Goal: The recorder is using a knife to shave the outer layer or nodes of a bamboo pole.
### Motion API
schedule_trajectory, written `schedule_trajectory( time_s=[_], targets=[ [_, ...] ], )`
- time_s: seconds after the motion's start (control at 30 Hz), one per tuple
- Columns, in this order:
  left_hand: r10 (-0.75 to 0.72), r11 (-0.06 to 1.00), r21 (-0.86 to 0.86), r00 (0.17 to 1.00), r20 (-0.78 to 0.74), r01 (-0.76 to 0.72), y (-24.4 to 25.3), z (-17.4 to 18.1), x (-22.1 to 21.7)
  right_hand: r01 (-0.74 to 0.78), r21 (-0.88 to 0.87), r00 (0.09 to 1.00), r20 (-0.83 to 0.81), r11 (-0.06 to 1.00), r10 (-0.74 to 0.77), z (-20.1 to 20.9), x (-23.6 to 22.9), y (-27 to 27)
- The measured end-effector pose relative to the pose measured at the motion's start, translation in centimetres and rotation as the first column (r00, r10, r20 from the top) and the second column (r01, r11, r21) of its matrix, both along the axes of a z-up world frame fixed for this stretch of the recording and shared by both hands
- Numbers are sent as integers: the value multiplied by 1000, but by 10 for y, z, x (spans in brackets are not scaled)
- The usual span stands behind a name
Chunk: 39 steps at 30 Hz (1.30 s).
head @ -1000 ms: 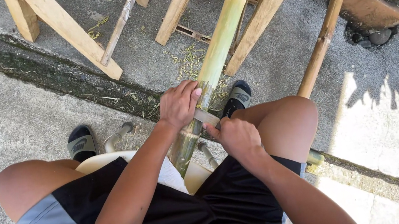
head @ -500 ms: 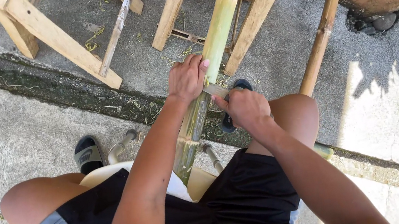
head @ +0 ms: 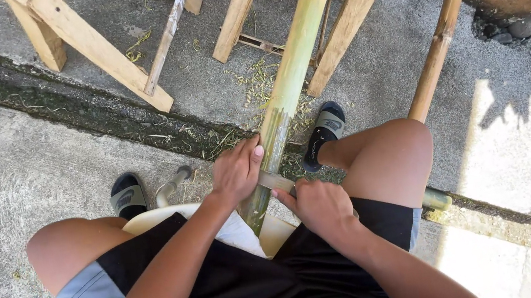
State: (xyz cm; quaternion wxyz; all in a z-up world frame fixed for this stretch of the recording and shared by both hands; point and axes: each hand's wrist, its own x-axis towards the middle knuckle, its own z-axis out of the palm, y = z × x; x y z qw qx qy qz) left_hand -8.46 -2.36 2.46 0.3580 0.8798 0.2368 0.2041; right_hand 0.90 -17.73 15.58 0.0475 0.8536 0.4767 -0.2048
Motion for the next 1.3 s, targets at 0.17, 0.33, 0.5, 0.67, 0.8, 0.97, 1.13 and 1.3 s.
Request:
schedule_trajectory(
  time_s=[0.17, 0.33, 0.5, 0.67, 0.8, 0.97, 1.13, 1.3],
  targets=[
    [50, 998, -33, 999, 15, -50, -6, 8, -1, -2, -17, 999, 33, 1000, 3, 1, -4, 0],
    [52, 995, -80, 998, -44, -56, -2, 11, 3, -6, -62, 1000, 24, 998, 8, 2, -4, 6],
    [73, 992, -98, 997, -11, -74, 7, -9, 24, 17, -103, 996, 89, 995, -8, -2, 6, 15],
    [74, 996, -57, 992, 97, -69, 20, -14, 50, 26, -133, 991, 132, 991, -8, 0, 29, 33],
    [-27, 993, -121, 988, -154, 8, 39, -7, 84, 80, -155, 990, 131, 985, -60, 8, 49, 49],
    [-35, 986, -167, 994, -104, 17, 46, -1, 90, 70, -175, 989, 139, 982, -45, 10, 58, 56],
    [-15, 993, -121, 997, -78, 6, 60, -8, 127, 135, -243, 983, 151, 961, -100, 21, 75, 77],
    [-9, 999, -47, 999, -42, 7, 74, 0, 151, 121, -146, 970, 226, 982, -86, 15, 98, 77]
  ],
)
